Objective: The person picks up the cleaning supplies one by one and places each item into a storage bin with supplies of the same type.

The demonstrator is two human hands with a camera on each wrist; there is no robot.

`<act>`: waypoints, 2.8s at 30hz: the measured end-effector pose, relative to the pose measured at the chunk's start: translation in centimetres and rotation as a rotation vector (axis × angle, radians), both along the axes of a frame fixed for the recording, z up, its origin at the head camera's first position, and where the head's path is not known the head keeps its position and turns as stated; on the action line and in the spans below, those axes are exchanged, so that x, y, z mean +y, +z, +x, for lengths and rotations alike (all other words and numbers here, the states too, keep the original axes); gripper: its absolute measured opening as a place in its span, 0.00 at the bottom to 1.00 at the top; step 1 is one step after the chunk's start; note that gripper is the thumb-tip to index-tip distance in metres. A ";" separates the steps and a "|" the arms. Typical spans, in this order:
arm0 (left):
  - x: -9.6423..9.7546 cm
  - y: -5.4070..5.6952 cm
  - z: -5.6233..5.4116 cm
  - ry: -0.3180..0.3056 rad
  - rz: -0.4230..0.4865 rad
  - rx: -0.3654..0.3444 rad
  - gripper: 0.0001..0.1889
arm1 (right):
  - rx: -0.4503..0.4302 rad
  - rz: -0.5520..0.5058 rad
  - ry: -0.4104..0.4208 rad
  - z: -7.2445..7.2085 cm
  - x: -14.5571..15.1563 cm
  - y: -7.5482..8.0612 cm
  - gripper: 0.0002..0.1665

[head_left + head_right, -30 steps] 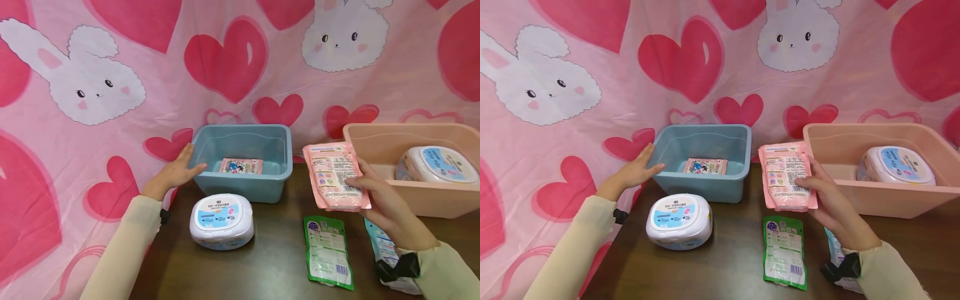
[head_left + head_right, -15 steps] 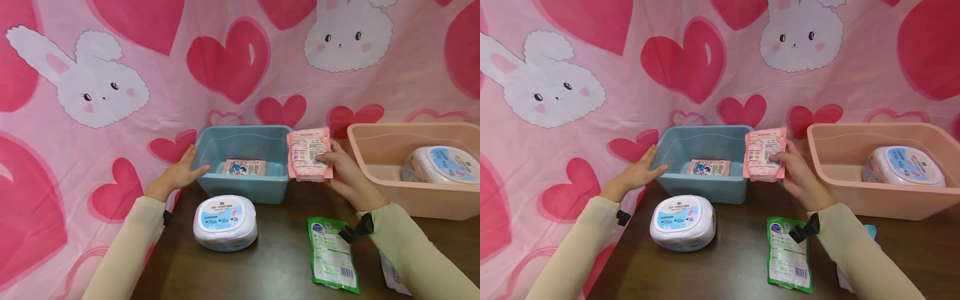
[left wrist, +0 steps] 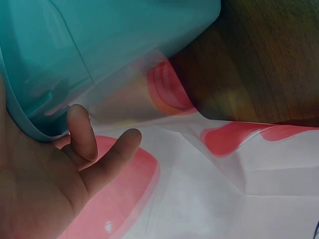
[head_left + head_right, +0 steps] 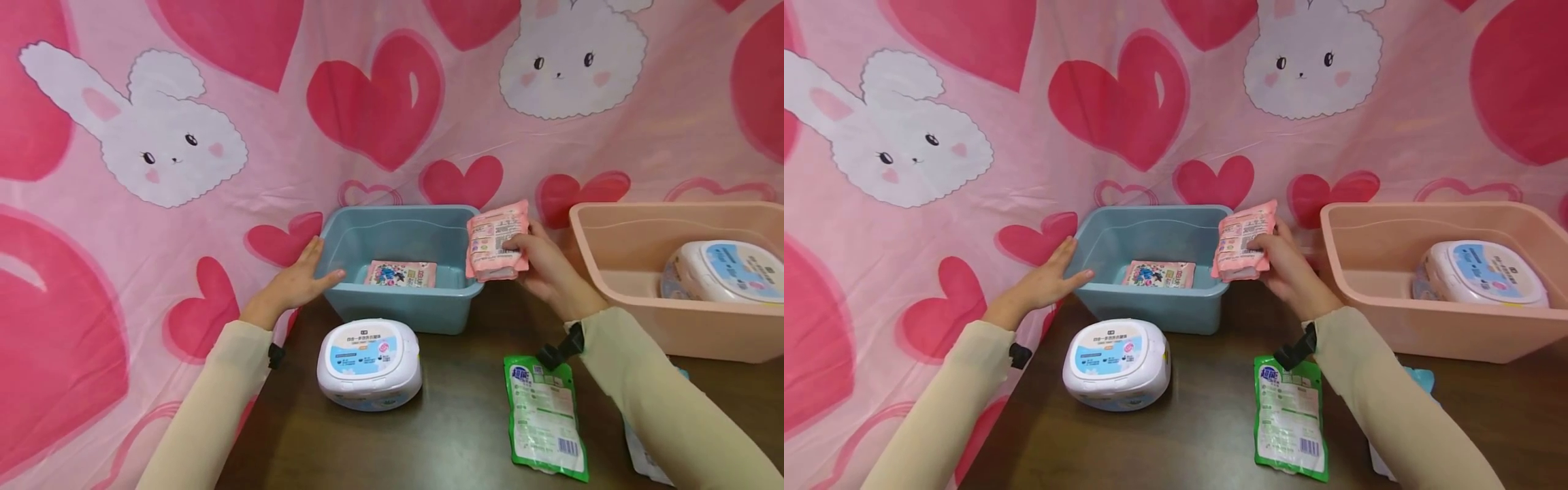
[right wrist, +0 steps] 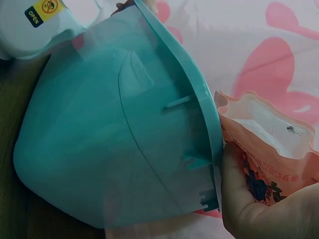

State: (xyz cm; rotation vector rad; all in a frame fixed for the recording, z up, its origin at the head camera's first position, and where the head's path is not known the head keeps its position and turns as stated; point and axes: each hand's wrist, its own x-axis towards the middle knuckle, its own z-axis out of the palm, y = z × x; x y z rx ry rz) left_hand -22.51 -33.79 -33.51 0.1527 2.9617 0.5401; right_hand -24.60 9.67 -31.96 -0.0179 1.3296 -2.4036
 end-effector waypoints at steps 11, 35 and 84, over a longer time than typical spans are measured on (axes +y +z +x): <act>0.1 0.2 0.0 -0.001 0.010 -0.004 0.56 | -0.003 0.068 0.018 -0.4 0.1 0.7 0.45; 0.0 0.1 0.3 -0.004 0.008 0.011 0.56 | 0.049 -0.050 0.046 0.7 0.0 2.9 0.49; 0.2 0.1 0.9 0.018 0.028 0.022 0.58 | 0.322 0.025 0.389 10.3 14.1 -5.5 0.32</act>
